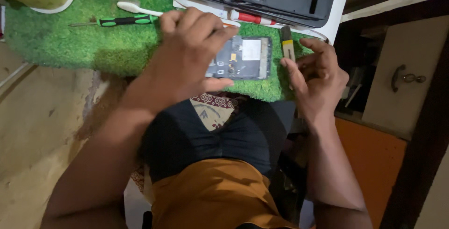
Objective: The person applies adhesive from a glue tube along the edges of an opened smartphone frame, then presses the back cover onto the frame and presses the seams to seal the phone shut. They hold the phone with one hand while applying glue with the other, then press around the cover edges.
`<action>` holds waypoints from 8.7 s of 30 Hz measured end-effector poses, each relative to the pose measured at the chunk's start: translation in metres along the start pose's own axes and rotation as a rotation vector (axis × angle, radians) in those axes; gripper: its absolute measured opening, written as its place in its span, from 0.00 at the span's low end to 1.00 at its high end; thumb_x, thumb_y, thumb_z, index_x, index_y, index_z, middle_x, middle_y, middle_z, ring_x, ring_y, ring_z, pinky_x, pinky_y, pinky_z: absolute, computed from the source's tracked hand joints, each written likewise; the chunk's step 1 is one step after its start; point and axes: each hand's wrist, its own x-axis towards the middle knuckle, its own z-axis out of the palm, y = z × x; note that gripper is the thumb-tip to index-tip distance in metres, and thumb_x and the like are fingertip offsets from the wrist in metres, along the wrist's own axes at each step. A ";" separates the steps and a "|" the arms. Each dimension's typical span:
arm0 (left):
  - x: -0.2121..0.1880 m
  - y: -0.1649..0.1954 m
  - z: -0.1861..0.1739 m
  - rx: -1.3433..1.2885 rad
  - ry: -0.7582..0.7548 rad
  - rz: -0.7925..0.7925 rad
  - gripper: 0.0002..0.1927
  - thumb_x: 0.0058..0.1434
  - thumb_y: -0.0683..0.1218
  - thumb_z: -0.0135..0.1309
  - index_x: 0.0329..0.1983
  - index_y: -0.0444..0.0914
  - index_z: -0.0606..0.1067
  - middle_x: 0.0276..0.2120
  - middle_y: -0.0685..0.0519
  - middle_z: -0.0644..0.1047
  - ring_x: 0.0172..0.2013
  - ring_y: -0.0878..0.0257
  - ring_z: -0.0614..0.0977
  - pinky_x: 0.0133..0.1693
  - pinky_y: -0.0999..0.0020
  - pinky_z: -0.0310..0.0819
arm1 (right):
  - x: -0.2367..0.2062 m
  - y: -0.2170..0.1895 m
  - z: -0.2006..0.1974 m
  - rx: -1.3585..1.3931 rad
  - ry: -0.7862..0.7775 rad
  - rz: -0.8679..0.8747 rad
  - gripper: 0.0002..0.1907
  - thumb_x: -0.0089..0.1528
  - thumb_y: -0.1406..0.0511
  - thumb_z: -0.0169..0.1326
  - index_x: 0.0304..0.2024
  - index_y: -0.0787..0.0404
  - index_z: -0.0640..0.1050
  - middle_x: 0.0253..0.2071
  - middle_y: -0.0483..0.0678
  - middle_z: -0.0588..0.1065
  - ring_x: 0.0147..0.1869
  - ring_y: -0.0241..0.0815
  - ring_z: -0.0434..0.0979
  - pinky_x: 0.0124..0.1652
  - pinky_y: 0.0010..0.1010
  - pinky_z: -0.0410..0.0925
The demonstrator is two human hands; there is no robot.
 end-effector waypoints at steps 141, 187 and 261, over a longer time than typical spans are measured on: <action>0.006 0.022 0.038 0.303 -0.019 0.174 0.20 0.69 0.58 0.57 0.61 0.47 0.78 0.60 0.60 0.75 0.61 0.55 0.71 0.61 0.53 0.51 | 0.045 -0.038 -0.011 -0.216 -0.455 -0.044 0.31 0.52 0.60 0.71 0.59 0.51 0.81 0.30 0.43 0.71 0.28 0.37 0.69 0.28 0.33 0.66; 0.008 0.011 -0.014 0.255 0.020 0.044 0.49 0.44 0.72 0.64 0.62 0.38 0.70 0.57 0.43 0.72 0.58 0.51 0.71 0.57 0.48 0.57 | 0.036 -0.033 -0.016 -0.166 -0.455 -0.122 0.39 0.49 0.56 0.72 0.62 0.54 0.77 0.37 0.47 0.72 0.37 0.40 0.70 0.36 0.35 0.67; 0.004 0.009 0.029 -1.199 0.182 -0.487 0.18 0.69 0.37 0.43 0.60 0.30 0.71 0.48 0.46 0.82 0.45 0.65 0.84 0.47 0.69 0.82 | 0.022 -0.035 0.028 -0.168 0.011 -0.363 0.11 0.67 0.68 0.69 0.50 0.58 0.81 0.44 0.47 0.74 0.49 0.44 0.75 0.43 0.32 0.67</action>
